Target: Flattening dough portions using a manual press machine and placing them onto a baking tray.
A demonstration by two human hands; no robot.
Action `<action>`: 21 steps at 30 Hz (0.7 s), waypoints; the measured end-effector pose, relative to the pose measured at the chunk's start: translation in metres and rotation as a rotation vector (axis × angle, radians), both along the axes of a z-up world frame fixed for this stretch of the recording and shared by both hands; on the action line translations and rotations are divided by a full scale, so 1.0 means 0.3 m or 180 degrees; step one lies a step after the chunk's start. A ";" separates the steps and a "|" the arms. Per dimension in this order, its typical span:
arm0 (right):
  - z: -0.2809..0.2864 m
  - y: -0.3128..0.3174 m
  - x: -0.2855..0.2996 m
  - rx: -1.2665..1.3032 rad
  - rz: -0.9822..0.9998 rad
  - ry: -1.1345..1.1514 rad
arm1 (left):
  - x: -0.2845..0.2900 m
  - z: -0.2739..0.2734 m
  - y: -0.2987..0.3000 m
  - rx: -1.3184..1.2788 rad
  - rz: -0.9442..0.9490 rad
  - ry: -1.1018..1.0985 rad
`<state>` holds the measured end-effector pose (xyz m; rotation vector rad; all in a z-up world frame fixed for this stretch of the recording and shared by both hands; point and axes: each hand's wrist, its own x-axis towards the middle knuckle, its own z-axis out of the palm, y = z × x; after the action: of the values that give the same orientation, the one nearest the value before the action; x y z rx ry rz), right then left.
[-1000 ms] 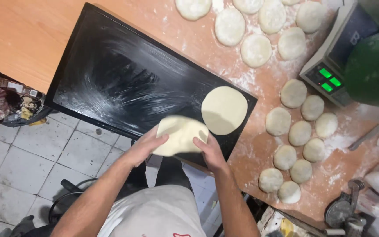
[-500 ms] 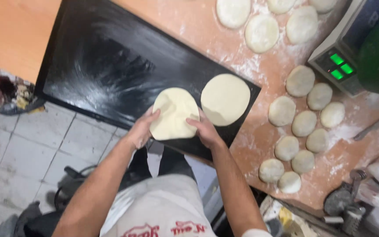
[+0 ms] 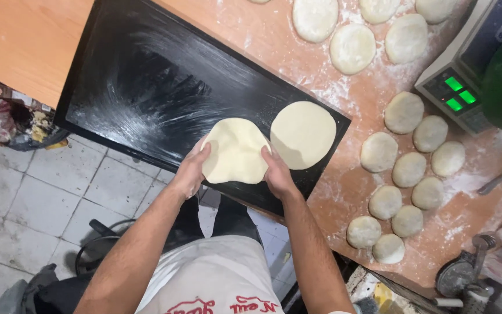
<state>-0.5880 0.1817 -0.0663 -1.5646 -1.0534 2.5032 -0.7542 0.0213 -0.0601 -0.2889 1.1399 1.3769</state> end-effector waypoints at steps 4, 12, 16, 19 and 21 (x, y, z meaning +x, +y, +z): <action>0.034 -0.019 -0.014 0.0721 0.0713 -0.0588 | 0.024 -0.036 -0.005 -0.0036 -0.0132 0.0370; 0.022 -0.046 0.006 0.2384 0.1149 -0.0431 | 0.002 0.060 0.003 -0.0326 -0.0519 0.1607; 0.108 -0.088 -0.007 0.2277 0.1155 -0.0683 | 0.043 0.076 -0.035 -0.0389 -0.0978 0.2615; 0.101 -0.103 0.006 0.2653 0.1168 -0.0480 | 0.053 0.073 -0.050 -0.0188 -0.1041 0.2995; 0.078 -0.110 0.036 0.2983 0.1224 -0.0335 | 0.067 0.074 -0.063 -0.0164 -0.1110 0.3121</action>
<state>-0.5773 0.1486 -0.0430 -1.2466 -2.2470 1.5772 -0.7343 0.0024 -0.0379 0.6036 1.9081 1.1703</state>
